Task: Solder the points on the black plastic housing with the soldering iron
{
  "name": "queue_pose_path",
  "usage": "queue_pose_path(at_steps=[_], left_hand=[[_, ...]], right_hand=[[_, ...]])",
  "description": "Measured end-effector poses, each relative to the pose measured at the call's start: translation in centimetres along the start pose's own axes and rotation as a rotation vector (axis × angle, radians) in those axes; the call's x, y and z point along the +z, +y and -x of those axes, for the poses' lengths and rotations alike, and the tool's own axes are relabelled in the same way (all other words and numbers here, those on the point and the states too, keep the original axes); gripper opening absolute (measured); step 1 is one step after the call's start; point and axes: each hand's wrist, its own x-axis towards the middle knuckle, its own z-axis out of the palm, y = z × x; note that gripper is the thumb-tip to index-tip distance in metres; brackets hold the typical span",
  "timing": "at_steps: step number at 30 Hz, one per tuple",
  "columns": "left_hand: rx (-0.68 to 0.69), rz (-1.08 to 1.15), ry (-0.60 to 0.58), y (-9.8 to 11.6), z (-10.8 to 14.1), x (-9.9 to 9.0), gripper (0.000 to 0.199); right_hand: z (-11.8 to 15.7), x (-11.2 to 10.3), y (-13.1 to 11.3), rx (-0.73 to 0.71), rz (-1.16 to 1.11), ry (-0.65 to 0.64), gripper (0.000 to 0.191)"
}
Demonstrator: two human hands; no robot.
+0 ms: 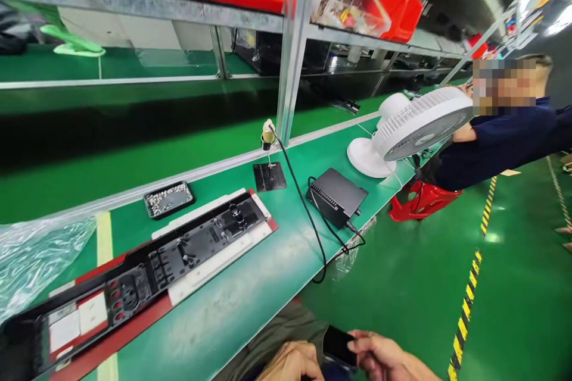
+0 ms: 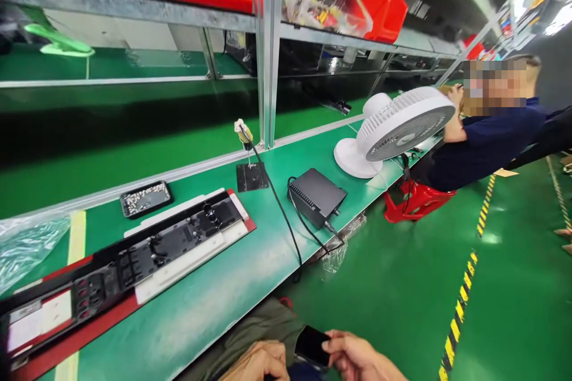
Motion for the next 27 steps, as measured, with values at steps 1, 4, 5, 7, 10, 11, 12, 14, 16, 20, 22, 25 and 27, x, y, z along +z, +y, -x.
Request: queue_pose_path(at_steps=[1,4,5,7,10,11,12,14,16,20,22,25,27], left_hand=[[-0.003,0.034,-0.002,0.0,-0.1,0.2,0.043],[-0.012,0.131,0.019,0.5,-0.5,-0.1,0.055],[-0.016,0.153,0.026,0.7,-0.6,-0.3,0.054],[-0.025,0.175,0.024,1.2,-0.6,-0.8,0.051],[-0.029,0.171,0.022,1.7,-0.6,-1.3,0.05],[-0.032,0.164,0.027,1.7,-0.6,-1.3,0.05],[-0.041,0.149,0.035,1.7,-0.6,-1.3,0.051],[-0.08,0.108,0.055,1.5,-0.7,-1.2,0.051],[-0.121,0.073,0.076,1.4,-1.0,-0.9,0.048],[-0.15,0.049,0.095,1.2,-1.4,-0.5,0.027],[-0.151,0.033,0.086,1.1,-1.4,-0.4,0.017],[-0.134,-0.009,0.053,1.2,-1.1,-0.4,0.011],[-0.118,-0.064,0.031,1.3,-0.9,-0.3,0.017]], right_hand=[[0.5,-1.3,0.4,0.023,-0.012,-0.008,0.042],[1.1,-3.8,0.9,0.07,0.037,-0.052,0.058],[1.0,-3.8,0.9,0.061,0.07,-0.062,0.059],[0.4,-3.0,0.6,0.012,0.136,-0.074,0.059],[-0.6,-1.0,-0.3,-0.079,0.216,-0.099,0.073],[-0.7,-0.5,-0.6,-0.105,0.238,-0.114,0.082],[-0.5,-0.3,-0.8,-0.129,0.257,-0.129,0.088],[0.3,-0.4,-1.1,-0.164,0.287,-0.152,0.094],[1.4,-1.0,-1.1,-0.18,0.305,-0.162,0.095],[3.3,-1.6,-0.9,-0.195,0.321,-0.146,0.093],[3.6,-1.3,-1.0,-0.21,0.328,-0.134,0.088],[3.6,-0.7,-1.3,-0.243,0.344,-0.118,0.082],[3.6,-0.5,-1.5,-0.26,0.355,-0.112,0.079]])
